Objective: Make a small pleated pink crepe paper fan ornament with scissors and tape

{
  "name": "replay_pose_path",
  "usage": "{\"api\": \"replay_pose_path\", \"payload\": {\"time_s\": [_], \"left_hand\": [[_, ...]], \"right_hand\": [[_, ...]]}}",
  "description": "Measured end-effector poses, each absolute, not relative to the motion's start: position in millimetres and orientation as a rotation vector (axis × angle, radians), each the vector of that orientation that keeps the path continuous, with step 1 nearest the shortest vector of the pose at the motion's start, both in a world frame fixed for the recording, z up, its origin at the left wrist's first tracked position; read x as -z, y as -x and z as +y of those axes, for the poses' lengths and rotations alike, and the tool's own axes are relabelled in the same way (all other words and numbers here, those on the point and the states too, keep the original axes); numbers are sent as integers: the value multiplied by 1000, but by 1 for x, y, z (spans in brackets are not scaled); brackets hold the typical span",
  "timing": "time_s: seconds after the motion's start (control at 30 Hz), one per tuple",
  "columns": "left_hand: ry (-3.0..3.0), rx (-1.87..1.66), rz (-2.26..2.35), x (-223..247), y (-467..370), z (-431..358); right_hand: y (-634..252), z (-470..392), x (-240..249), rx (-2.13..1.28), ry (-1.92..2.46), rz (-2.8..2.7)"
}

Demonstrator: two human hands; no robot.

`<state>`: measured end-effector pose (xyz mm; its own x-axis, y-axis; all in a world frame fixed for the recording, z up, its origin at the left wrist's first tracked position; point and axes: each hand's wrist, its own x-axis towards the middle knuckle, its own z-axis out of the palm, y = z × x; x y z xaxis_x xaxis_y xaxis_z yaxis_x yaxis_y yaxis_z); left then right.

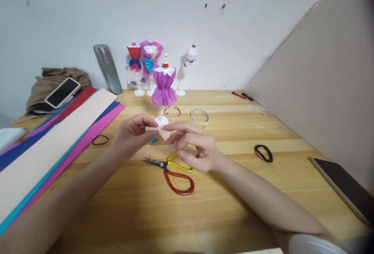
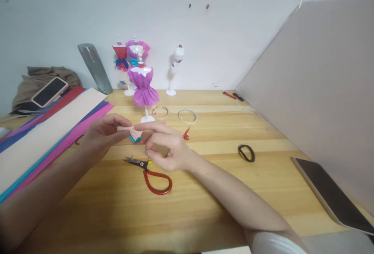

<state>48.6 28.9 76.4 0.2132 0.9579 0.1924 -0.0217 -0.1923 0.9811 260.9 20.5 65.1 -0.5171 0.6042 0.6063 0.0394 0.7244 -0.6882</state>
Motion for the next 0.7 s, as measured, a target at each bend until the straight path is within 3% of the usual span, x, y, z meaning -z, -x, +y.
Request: {"api": "replay_pose_path", "payload": {"time_s": [0.2, 0.47, 0.7], "left_hand": [[-1733, -1239, 1047, -72, -47, 27], [-1978, -1279, 1064, -78, -48, 22], [-2128, -1363, 1032, -74, -47, 24]], "right_hand": [[-259, 16, -61, -847, 465, -1925], [-241, -6, -75, -1393, 572, -1475], [-244, -3, -77, -1048, 640, -1653]]}}
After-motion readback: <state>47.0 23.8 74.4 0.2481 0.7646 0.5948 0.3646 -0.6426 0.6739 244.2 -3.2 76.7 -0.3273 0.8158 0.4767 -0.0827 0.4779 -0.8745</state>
